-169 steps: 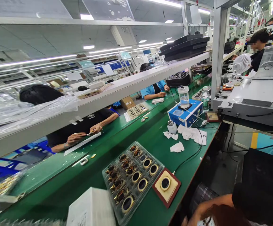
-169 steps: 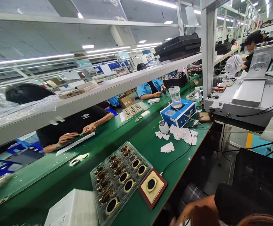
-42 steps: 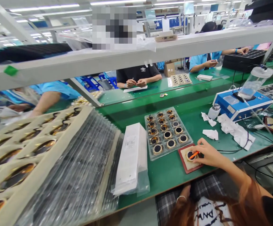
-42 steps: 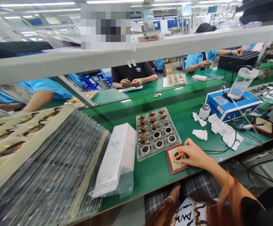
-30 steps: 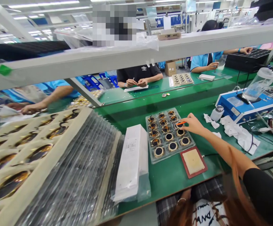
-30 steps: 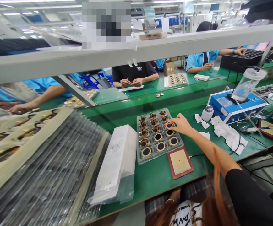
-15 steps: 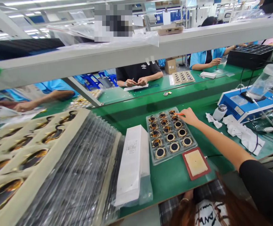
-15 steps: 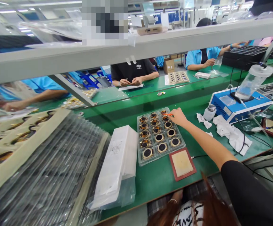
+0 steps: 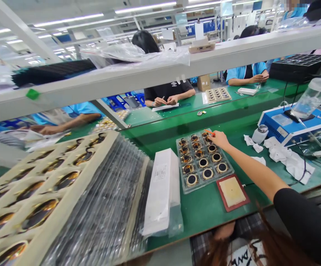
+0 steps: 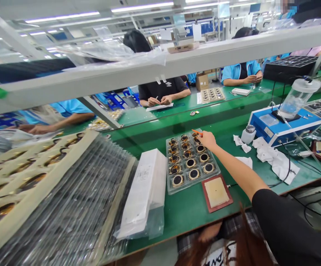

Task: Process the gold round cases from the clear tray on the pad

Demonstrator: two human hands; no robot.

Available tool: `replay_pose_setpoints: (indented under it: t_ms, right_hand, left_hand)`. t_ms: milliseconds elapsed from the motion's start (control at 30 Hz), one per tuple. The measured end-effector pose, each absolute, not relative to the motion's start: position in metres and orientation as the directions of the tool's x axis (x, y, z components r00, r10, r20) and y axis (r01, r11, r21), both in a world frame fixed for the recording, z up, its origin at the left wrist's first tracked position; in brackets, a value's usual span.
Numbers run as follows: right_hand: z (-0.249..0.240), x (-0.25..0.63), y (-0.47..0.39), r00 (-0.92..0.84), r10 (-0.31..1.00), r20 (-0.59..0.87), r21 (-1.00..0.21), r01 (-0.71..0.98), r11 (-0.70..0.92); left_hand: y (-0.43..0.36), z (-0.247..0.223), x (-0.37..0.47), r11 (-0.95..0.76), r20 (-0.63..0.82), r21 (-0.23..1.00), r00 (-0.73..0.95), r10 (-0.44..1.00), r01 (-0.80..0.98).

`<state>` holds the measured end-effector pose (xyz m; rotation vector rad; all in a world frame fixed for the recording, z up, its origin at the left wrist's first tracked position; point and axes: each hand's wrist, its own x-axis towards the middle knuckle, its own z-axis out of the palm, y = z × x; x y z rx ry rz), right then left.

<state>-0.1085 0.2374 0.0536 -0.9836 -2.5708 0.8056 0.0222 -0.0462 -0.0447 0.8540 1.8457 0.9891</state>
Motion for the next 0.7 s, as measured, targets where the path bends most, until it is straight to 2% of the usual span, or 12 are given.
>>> replay_pose_setpoints:
  t_ms: [133, 167, 233, 300, 333, 367, 400, 500, 600, 700]
  right_hand:
    - [0.068, -0.067, 0.204, -0.769, 0.628, 0.123, -0.746, 0.345, 0.57]
    - [0.072, -0.054, 0.192, -0.784, 0.606, 0.137, -0.776, 0.295, 0.557]
    - [0.078, -0.026, 0.165, -0.806, 0.568, 0.167, -0.82, 0.206, 0.533]
    - [0.082, 0.0, 0.14, -0.813, 0.539, 0.223, -0.87, 0.084, 0.486]
    - [0.083, 0.011, 0.129, -0.806, 0.534, 0.255, -0.9, 0.005, 0.436]
    - [0.083, 0.021, 0.119, -0.797, 0.539, 0.274, -0.924, -0.063, 0.377]
    - [0.082, 0.029, 0.112, -0.787, 0.552, 0.278, -0.943, -0.114, 0.313]
    - [0.076, 0.045, 0.098, -0.781, 0.585, 0.218, -0.974, -0.139, 0.178]
    - [0.074, 0.056, 0.093, -0.794, 0.577, 0.191, -0.981, -0.138, 0.135]
    - [0.076, 0.065, 0.095, -0.841, 0.509, 0.185, -0.98, -0.12, 0.158]
  left_hand:
    - [-0.063, -0.003, 0.012, 0.271, -0.247, 0.936, -0.13, 0.96, 0.227]
    - [-0.066, 0.01, 0.01, 0.209, -0.179, 0.947, -0.142, 0.974, 0.244]
    - [-0.067, 0.036, 0.006, 0.109, 0.018, 0.949, -0.394, 0.919, 0.296]
    - [-0.061, 0.053, 0.004, 0.063, 0.248, 0.936, -0.777, 0.579, 0.345]
    - [-0.055, 0.058, 0.002, 0.053, 0.334, 0.92, -0.85, 0.407, 0.387]
    - [-0.049, 0.06, 0.002, 0.043, 0.391, 0.906, -0.869, 0.304, 0.422]
    - [-0.042, 0.06, 0.001, 0.029, 0.42, 0.895, -0.863, 0.28, 0.445]
    - [-0.027, 0.053, 0.004, -0.032, 0.383, 0.916, -0.845, 0.374, 0.4]
    - [-0.025, 0.048, 0.009, -0.054, 0.375, 0.923, -0.858, 0.35, 0.381]
    - [-0.028, 0.049, 0.012, -0.046, 0.363, 0.928, -0.868, 0.34, 0.37]
